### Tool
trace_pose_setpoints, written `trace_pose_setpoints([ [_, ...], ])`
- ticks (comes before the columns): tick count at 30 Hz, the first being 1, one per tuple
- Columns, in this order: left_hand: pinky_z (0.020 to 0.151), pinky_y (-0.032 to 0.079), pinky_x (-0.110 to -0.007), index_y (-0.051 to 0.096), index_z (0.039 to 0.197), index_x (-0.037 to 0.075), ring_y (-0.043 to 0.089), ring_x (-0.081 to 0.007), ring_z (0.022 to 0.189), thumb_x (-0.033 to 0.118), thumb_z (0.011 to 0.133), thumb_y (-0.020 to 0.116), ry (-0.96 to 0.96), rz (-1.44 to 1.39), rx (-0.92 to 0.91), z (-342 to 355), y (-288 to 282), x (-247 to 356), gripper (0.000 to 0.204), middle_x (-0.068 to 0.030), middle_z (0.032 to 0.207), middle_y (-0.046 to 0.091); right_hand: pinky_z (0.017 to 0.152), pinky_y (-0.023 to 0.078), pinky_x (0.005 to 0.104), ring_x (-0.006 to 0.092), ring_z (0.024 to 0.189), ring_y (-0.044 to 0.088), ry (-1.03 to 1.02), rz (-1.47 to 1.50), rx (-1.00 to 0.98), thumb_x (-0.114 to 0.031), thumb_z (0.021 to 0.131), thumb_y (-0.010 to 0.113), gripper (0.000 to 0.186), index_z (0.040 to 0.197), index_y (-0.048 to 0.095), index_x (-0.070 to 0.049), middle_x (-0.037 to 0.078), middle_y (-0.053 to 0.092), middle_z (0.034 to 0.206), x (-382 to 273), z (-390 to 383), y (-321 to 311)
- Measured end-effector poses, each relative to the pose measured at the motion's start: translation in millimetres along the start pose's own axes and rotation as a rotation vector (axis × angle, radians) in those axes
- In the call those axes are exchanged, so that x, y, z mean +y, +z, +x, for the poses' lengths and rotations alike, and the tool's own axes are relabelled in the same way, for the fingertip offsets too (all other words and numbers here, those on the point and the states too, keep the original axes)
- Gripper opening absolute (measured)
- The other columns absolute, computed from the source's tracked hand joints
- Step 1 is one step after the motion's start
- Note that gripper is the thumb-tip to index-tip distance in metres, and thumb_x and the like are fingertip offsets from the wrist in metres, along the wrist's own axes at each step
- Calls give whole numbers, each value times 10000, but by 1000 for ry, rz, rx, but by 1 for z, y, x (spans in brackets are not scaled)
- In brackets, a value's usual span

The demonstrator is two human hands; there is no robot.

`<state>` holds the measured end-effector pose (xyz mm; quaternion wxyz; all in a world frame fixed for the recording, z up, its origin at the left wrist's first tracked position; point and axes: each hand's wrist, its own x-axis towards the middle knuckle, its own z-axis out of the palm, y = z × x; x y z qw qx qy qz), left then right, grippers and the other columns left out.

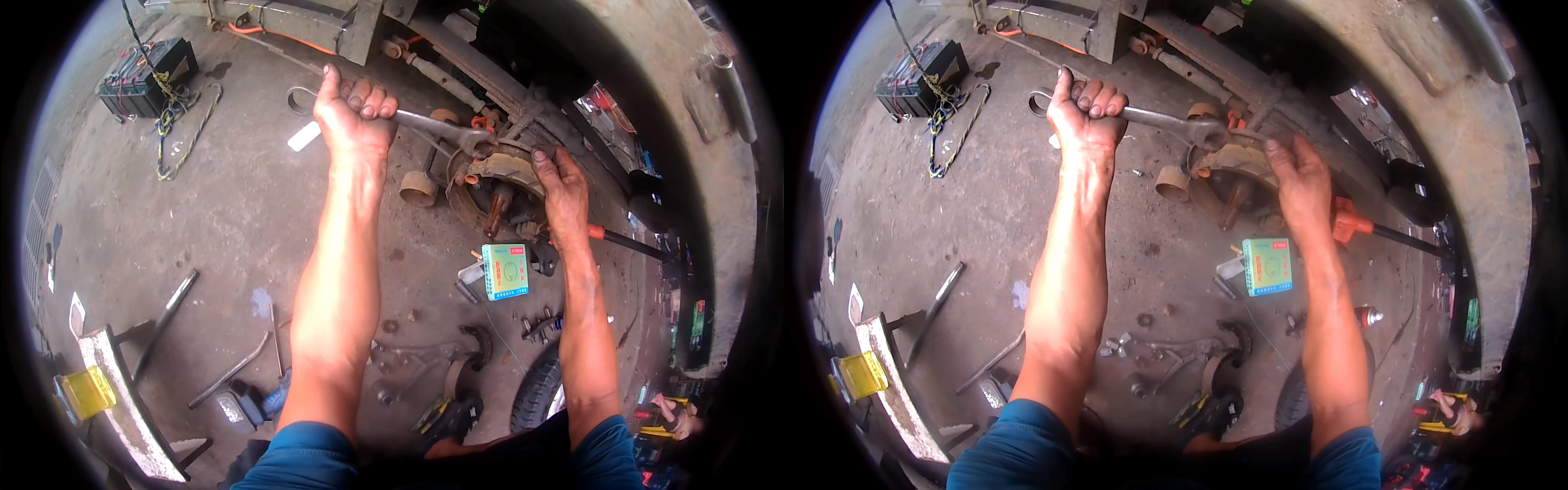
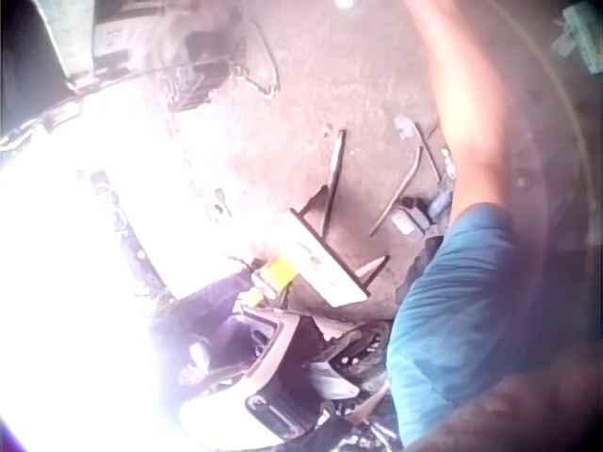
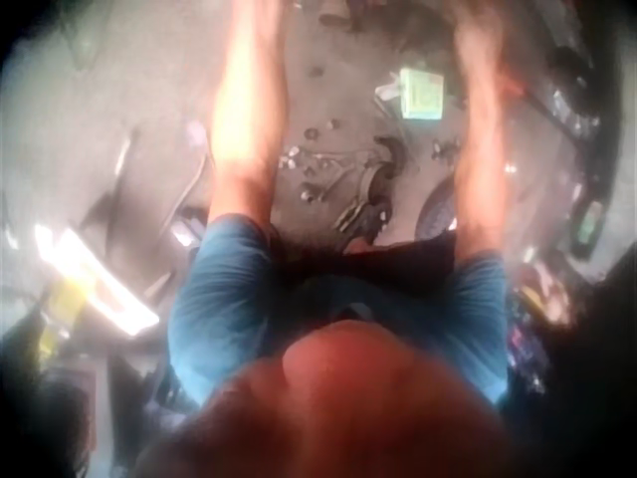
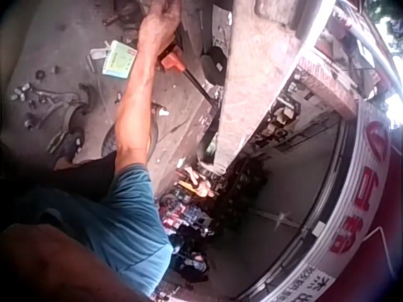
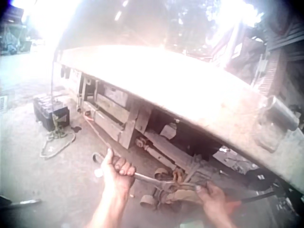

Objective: The person handles brake shoes, sprays lubricant onto the wheel hub, and works on the drum brake assembly using pliers and a wrench.

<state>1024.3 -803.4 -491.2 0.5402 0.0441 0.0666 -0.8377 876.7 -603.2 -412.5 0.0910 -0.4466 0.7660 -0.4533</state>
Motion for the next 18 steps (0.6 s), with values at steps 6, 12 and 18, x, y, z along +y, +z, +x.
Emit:
trace_pose_setpoints([
  [6, 434, 226, -284, 344, 664, 162, 232, -110, 414, 380, 935, 500, -108, -33, -130, 11, -11, -7, 381, 38, 507, 252, 835, 424, 278, 152, 906, 568, 29, -101, -46, -267, 902, 581, 370, 1073, 594, 62, 114, 655, 956, 0, 3, -6],
  [12, 470, 248, -310, 380, 732, 154, 222, -118, 432, 283, 950, 474, -215, 212, 219, -3, 16, -47, 270, 31, 538, 244, 966, 402, 338, 304, 1096, 586, 80, -428, -13, -426, 822, 635, 701, 1202, 498, 147, 284, 603, 1121, -20, 14, 3],
  [18, 471, 293, -345, 411, 852, 135, 259, -127, 443, 258, 955, 462, -149, 295, 336, -1, 22, -53, 168, 1, 556, 267, 932, 431, 350, 337, 1072, 595, 150, -490, -270, -478, 767, 670, 694, 1173, 569, 76, 259, 607, 1128, -33, 30, 15],
])
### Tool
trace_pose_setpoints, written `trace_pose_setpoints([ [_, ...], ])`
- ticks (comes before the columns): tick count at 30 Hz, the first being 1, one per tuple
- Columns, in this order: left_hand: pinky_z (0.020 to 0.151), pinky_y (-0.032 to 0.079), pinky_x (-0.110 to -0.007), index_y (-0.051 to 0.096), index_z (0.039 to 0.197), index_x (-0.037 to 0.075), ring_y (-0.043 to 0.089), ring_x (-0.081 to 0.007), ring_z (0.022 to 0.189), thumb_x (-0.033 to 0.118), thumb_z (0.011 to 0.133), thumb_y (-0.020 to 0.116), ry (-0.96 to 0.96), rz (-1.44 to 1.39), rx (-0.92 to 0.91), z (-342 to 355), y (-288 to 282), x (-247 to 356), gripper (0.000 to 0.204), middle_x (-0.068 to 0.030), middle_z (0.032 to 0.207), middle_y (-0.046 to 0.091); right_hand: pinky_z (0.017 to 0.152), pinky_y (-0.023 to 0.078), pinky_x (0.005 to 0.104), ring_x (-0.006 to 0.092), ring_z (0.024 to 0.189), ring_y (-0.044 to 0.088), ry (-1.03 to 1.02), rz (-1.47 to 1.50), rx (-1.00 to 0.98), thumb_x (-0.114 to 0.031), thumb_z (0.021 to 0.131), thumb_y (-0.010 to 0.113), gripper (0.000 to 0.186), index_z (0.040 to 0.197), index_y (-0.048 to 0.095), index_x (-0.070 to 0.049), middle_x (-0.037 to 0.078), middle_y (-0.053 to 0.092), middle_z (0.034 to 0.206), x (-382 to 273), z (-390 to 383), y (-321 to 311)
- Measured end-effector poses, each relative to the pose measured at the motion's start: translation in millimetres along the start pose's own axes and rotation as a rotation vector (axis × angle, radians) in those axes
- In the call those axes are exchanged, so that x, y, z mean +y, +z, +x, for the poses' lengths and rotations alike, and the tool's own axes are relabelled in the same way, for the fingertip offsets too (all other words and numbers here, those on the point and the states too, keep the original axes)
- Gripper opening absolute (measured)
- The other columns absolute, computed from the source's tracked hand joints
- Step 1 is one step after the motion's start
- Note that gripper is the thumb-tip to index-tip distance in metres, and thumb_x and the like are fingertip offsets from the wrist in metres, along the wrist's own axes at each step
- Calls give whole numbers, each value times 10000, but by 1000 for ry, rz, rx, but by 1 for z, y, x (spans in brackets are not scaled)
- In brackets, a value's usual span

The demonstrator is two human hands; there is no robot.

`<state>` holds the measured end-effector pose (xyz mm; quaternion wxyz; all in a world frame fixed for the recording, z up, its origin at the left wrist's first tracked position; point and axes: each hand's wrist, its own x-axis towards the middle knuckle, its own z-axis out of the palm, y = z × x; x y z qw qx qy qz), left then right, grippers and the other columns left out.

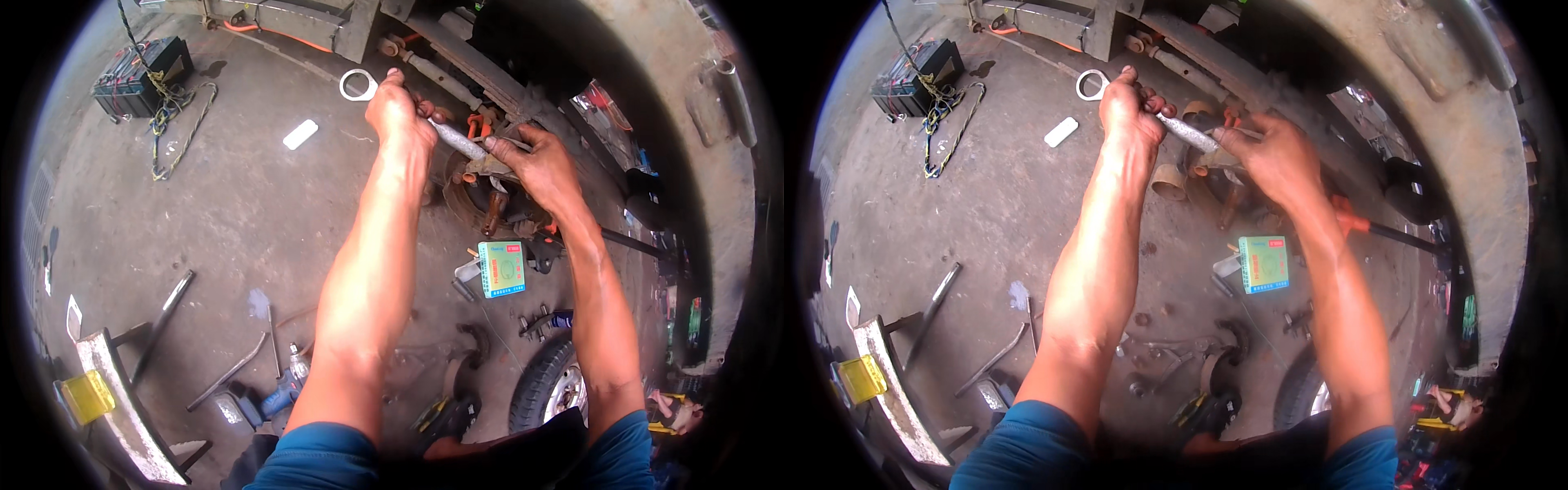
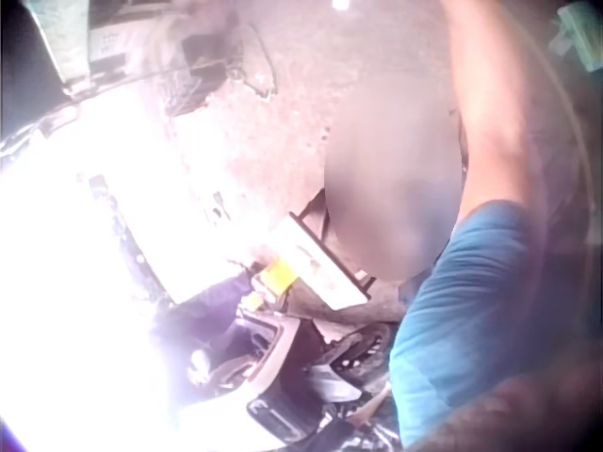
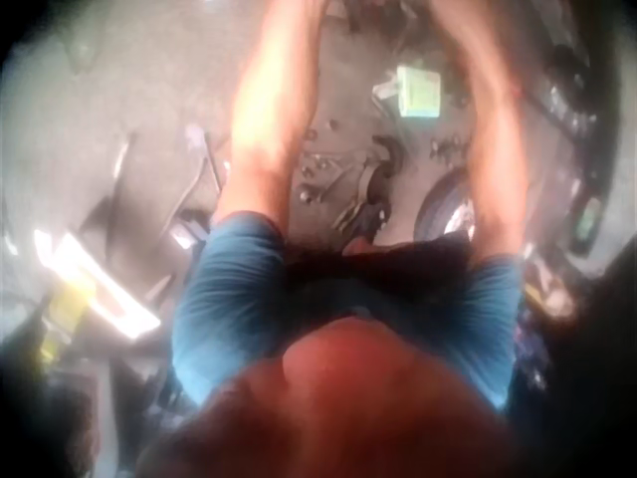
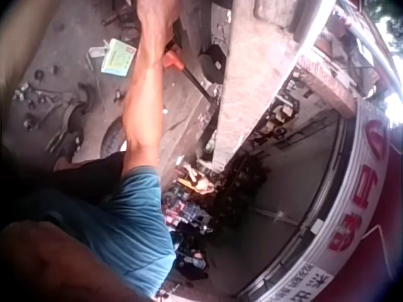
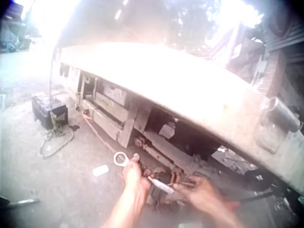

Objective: The person handles brake shoes, sprays lubricant onto the wheel hub, and works on the drum brake assembly using pliers and a wrench.

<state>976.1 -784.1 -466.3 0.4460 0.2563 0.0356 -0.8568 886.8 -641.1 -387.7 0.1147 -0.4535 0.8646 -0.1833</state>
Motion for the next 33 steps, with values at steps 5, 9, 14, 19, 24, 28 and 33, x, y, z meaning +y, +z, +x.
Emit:
trace_pose_setpoints([
  [5, 481, 373, -397, 476, 894, 79, 347, -150, 445, 217, 935, 521, 77, 1, 22, -12, -1, 0, 151, -32, 566, 350, 918, 438, 368, 325, 1060, 601, -3, -199, 96, -483, 753, 678, 650, 1151, 610, 26, 228, 634, 1087, -11, -4, 3],
  [9, 498, 418, -429, 502, 920, 43, 394, -171, 446, 197, 915, 562, 134, 78, 73, -5, 3, -8, 166, -38, 572, 389, 909, 442, 373, 310, 1053, 605, -20, -360, -55, -497, 754, 665, 641, 1152, 618, 4, 199, 650, 1063, -28, 11, -1],
  [14, 663, 452, -444, 524, 917, 54, 491, -231, 617, 268, 920, 522, 231, -134, -150, 18, -25, 6, 214, -59, 652, 468, 886, 449, 371, 292, 1012, 621, 46, -358, -203, -507, 757, 656, 601, 1131, 641, -36, 151, 667, 1044, -35, 17, -2],
  [19, 556, 377, -330, 487, 883, 46, 436, -197, 614, 222, 929, 462, 185, -269, -467, 44, -32, 31, 183, -98, 765, 531, 728, 469, 372, 272, 782, 646, -35, -306, -102, -532, 737, 671, 539, 978, 704, -51, 150, 682, 816, -15, 24, 2],
  [24, 457, 292, -307, 454, 900, 61, 376, -146, 529, 162, 912, 450, 155, -173, -337, 52, -24, 35, 103, -64, 710, 451, 883, 442, 389, 306, 1006, 617, 11, -382, -115, -497, 805, 603, 532, 1100, 659, -58, 153, 674, 1009, -18, 22, 3],
  [28, 441, 272, -304, 449, 897, 65, 332, -135, 494, 137, 902, 446, 194, -147, -245, 46, -23, 34, 72, -48, 669, 423, 888, 440, 393, 316, 1012, 612, -20, -355, -148, -493, 839, 552, 510, 1105, 658, -70, 158, 670, 1020, -24, 14, -1],
  [33, 437, 265, -300, 433, 885, 66, 327, -138, 482, 137, 901, 445, 120, -167, -329, 56, -28, 33, 74, -50, 658, 425, 877, 436, 405, 319, 986, 612, 22, -340, -160, -475, 870, 504, 458, 1048, 675, -89, 142, 675, 976, -24, 13, 0],
])
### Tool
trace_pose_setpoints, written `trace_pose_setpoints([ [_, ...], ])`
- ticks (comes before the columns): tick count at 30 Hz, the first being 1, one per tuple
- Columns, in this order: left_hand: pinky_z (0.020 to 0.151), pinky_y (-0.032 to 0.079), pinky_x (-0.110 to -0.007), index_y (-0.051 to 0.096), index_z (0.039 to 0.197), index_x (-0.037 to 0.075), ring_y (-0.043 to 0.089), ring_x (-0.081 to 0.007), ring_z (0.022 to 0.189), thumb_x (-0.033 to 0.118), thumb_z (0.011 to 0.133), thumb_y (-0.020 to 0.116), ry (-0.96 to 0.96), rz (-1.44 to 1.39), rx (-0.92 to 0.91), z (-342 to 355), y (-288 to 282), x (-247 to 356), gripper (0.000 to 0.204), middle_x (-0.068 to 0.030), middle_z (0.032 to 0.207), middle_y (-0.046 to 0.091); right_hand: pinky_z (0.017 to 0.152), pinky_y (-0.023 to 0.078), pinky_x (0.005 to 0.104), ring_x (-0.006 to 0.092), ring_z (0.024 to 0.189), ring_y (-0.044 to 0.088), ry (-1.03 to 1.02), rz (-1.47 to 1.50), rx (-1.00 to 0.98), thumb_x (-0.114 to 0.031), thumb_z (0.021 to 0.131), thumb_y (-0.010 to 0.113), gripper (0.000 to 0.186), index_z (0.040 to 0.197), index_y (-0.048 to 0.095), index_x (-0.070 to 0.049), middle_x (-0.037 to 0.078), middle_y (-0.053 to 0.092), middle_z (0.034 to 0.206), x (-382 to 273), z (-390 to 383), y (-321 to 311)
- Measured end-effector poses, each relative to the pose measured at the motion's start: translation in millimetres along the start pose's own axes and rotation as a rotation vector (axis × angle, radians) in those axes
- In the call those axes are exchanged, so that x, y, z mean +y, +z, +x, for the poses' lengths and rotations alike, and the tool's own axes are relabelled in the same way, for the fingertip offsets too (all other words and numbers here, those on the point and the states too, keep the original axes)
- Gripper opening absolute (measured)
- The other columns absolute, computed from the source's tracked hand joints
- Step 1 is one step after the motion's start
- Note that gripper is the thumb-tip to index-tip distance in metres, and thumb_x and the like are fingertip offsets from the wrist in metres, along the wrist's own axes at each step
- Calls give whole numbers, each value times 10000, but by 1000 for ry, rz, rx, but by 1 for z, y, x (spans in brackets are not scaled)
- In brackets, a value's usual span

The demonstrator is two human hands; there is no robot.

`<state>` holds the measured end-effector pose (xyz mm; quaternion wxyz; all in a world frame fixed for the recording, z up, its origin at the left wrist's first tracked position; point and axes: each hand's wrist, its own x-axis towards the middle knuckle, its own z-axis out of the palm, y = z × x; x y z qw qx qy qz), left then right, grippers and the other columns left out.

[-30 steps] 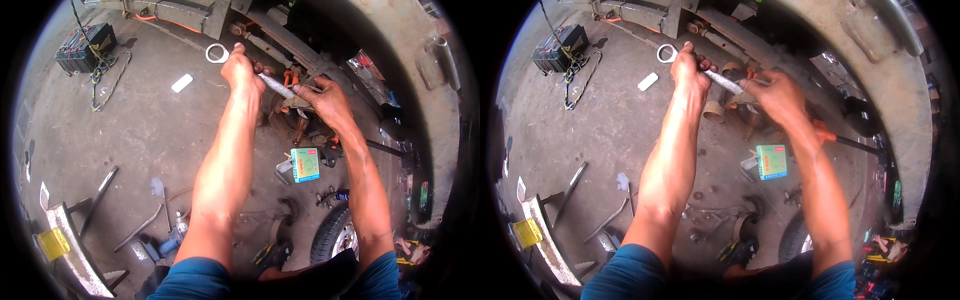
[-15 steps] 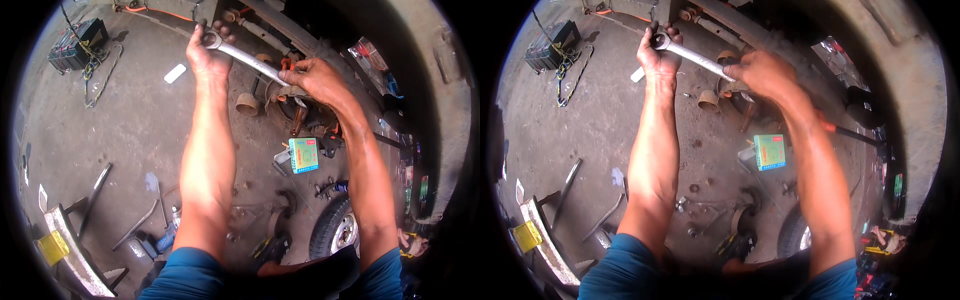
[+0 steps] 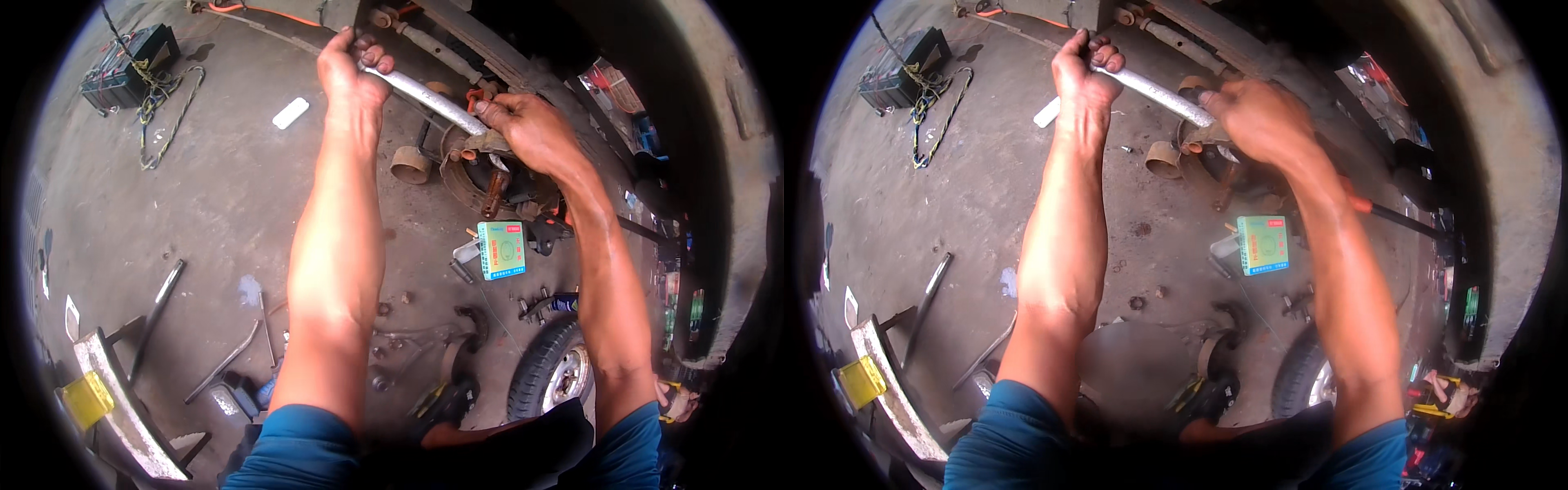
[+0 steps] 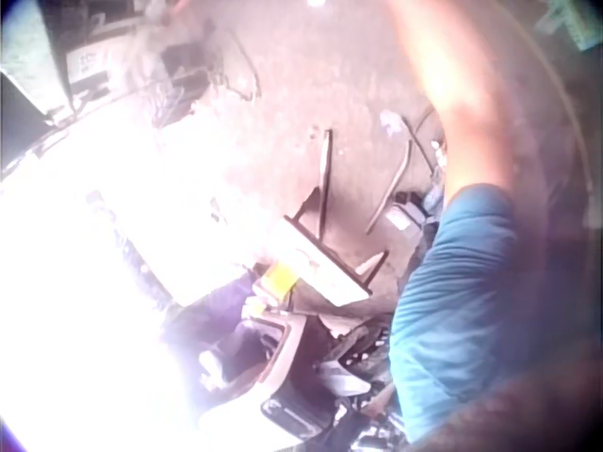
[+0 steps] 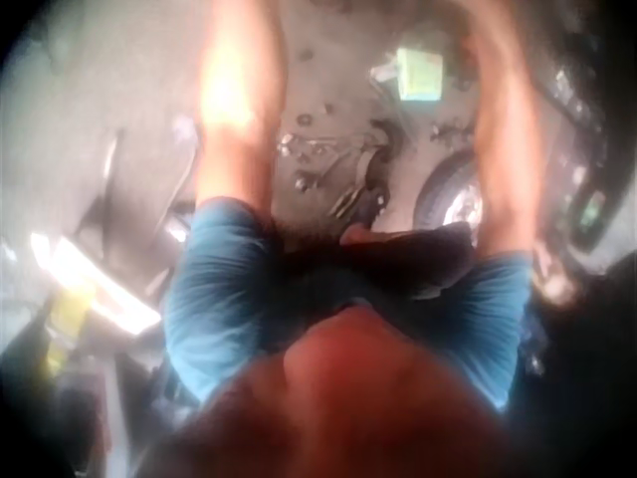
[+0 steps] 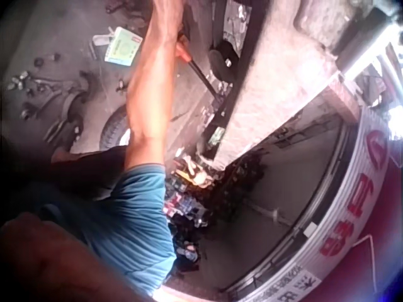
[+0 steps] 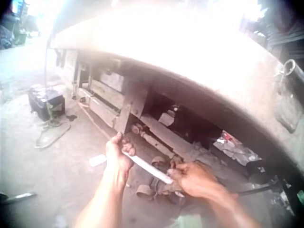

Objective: The person handles brake shoes, sprays lubricant onto the wheel hub, and works on the drum brake assembly using pliers and a wrench.

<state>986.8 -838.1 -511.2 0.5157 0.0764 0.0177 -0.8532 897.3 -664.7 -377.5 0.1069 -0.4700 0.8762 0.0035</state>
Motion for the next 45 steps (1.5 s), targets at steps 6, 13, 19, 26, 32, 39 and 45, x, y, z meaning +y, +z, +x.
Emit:
trace_pose_setpoints([
  [6, 438, 269, -307, 434, 881, 66, 342, -139, 488, 131, 869, 453, 23, 63, 95, -5, 16, 7, 68, -51, 659, 427, 888, 427, 404, 314, 1001, 608, -4, -6, 19, -473, 860, 521, 458, 1050, 673, -84, 146, 668, 1014, -5, -1, -4],
  [13, 454, 272, -311, 432, 802, 63, 338, -145, 479, 144, 873, 480, 82, 21, 101, -22, 29, 5, 118, -42, 639, 436, 920, 423, 385, 317, 1049, 595, -49, 22, 38, -464, 850, 538, 462, 1073, 665, -80, 144, 661, 1060, 9, 5, 4],
  [19, 455, 272, -315, 422, 780, 64, 342, -150, 479, 149, 877, 475, 10, 66, 203, -16, 17, 10, 140, -40, 630, 426, 924, 418, 412, 335, 1043, 591, -42, 2, 74, -453, 883, 472, 448, 1048, 671, -86, 139, 663, 1043, -2, -7, 5],
  [26, 466, 272, -305, 416, 751, 60, 325, -153, 475, 131, 883, 450, -18, 89, 174, -7, 18, 7, 154, -37, 624, 403, 897, 424, 425, 336, 1001, 603, -77, 35, 92, -430, 888, 452, 433, 1016, 678, -84, 146, 668, 1006, 7, -3, 5],
  [32, 470, 277, -311, 437, 746, 64, 322, -151, 469, 155, 868, 474, 48, 80, 182, -23, 31, 11, 157, -35, 617, 408, 807, 452, 378, 311, 890, 637, -132, 72, 142, -423, 886, 512, 423, 997, 690, -56, 160, 680, 911, 16, 7, 11],
  [39, 553, 319, -336, 481, 773, 92, 384, -169, 546, 230, 827, 572, 99, -32, -63, -52, 23, 21, 174, -47, 671, 450, 896, 433, 403, 337, 1040, 590, -113, 78, 79, -421, 887, 490, 439, 1065, 668, -62, 168, 649, 1075, 10, 2, 2],
  [45, 540, 337, -332, 441, 923, 118, 379, -158, 554, 298, 893, 526, 45, 29, 80, -32, 21, 22, 202, -45, 717, 438, 876, 435, 405, 355, 1006, 595, -298, 222, -20, -406, 888, 500, 438, 1047, 660, -31, 210, 646, 1039, 30, 25, 6],
])
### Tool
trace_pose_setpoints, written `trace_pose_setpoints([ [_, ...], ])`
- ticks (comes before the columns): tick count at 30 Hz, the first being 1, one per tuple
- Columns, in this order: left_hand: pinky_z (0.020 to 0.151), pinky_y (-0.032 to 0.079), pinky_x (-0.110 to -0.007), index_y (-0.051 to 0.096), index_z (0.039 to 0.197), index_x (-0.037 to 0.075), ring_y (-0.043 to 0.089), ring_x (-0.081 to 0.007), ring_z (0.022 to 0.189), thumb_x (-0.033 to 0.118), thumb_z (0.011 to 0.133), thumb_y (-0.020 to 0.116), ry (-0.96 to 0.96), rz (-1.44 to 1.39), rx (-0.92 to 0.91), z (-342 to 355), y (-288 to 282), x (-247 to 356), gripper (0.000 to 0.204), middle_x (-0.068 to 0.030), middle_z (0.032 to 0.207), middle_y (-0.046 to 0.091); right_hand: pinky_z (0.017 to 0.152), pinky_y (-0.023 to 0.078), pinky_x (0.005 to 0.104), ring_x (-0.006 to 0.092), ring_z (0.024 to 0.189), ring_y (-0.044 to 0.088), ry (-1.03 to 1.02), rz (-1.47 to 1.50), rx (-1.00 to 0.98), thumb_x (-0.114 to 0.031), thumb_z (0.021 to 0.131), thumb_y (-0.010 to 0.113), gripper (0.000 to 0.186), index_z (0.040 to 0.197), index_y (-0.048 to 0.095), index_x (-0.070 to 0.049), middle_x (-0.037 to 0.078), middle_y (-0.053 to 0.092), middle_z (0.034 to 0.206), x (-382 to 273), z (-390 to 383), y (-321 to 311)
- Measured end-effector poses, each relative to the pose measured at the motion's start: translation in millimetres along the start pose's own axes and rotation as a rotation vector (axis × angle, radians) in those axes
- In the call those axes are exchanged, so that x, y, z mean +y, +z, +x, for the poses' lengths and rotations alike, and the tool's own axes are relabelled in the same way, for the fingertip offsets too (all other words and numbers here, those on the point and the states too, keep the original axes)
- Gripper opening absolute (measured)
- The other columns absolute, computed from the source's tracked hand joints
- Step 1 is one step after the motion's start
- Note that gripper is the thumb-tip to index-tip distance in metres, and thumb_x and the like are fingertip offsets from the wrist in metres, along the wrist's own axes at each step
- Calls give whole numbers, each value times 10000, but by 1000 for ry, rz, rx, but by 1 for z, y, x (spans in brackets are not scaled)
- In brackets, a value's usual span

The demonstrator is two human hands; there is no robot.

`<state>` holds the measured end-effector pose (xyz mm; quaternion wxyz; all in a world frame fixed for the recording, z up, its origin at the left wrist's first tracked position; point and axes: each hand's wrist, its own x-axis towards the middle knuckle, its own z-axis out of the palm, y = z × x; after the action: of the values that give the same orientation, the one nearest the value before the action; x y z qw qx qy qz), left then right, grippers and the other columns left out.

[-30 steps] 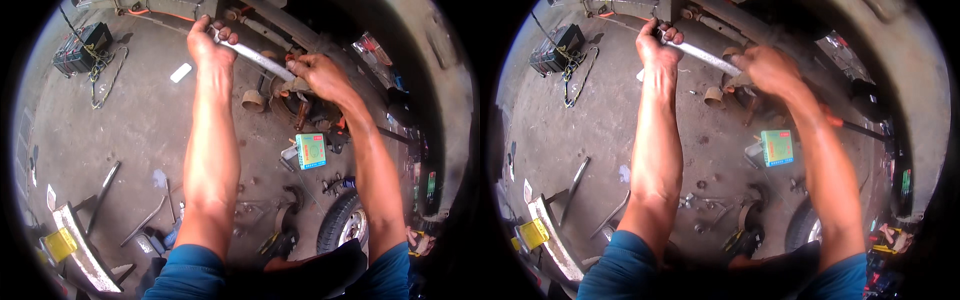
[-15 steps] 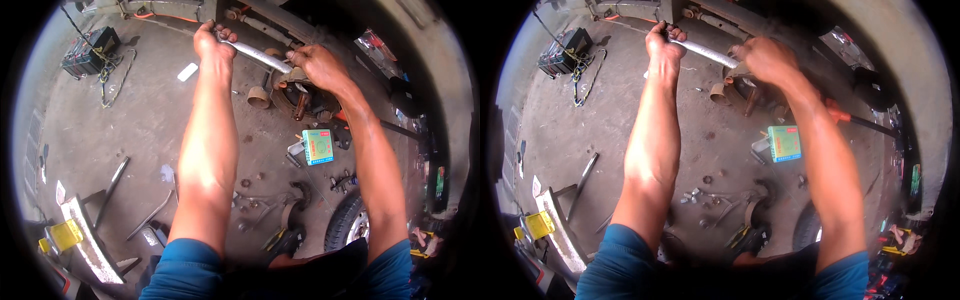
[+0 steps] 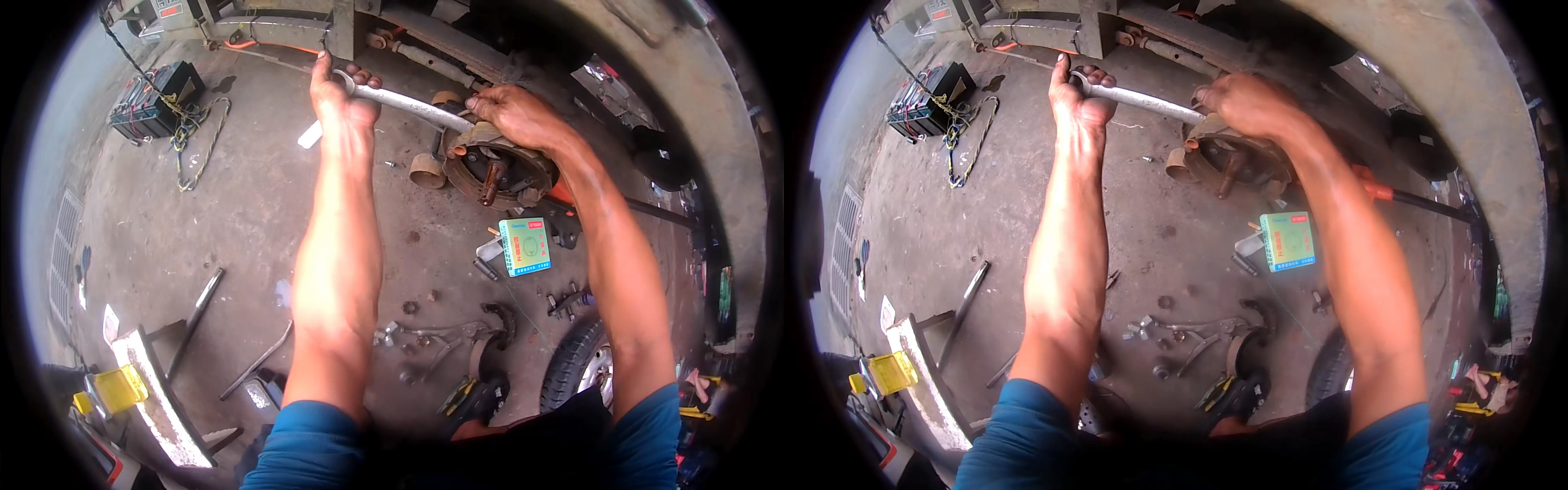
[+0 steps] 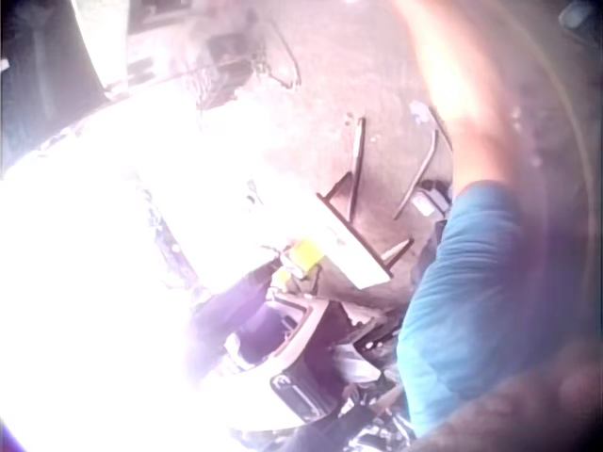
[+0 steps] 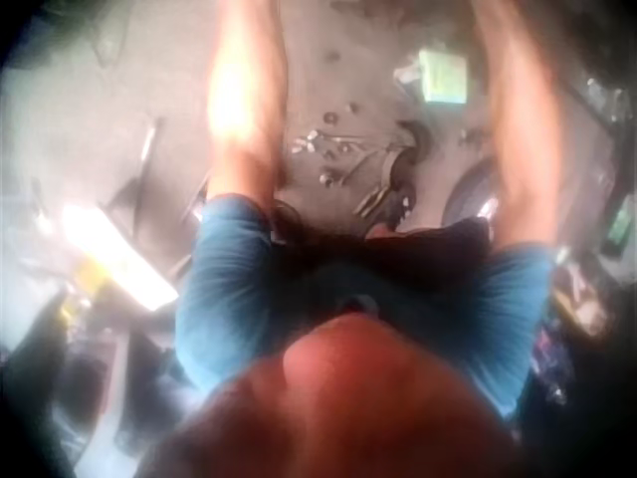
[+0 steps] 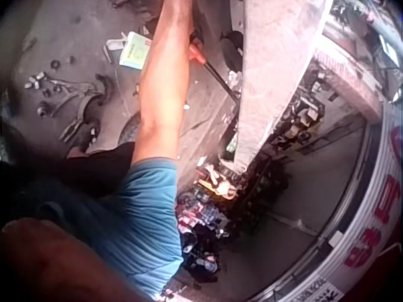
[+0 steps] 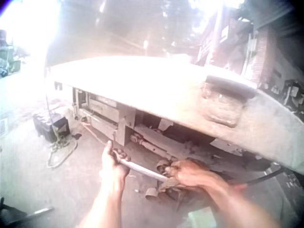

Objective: The person handles brake shoes, sprays lubricant onto the wheel hub, and works on the drum brake assembly using pliers and a wrench.

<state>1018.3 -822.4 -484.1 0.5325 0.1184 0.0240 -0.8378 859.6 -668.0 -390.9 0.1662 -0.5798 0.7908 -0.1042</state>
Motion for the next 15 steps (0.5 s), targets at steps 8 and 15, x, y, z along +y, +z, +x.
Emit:
trace_pose_setpoints([
  [8, 586, 267, -327, 459, 889, 135, 332, -153, 599, 265, 784, 600, 76, -19, 36, -35, 2, 2, 219, -42, 806, 414, 823, 455, 403, 333, 895, 630, 145, -72, 82, -393, 880, 516, 415, 984, 673, -23, 209, 664, 925, -19, -10, 2],
  [15, 519, 298, -318, 422, 844, 63, 348, -155, 554, 185, 812, 603, -92, 66, 116, 20, 12, 24, 220, -46, 708, 408, 838, 456, 385, 300, 902, 638, 49, 8, 34, -436, 930, 472, 472, 1061, 665, -25, 184, 676, 972, -22, -4, 8],
])
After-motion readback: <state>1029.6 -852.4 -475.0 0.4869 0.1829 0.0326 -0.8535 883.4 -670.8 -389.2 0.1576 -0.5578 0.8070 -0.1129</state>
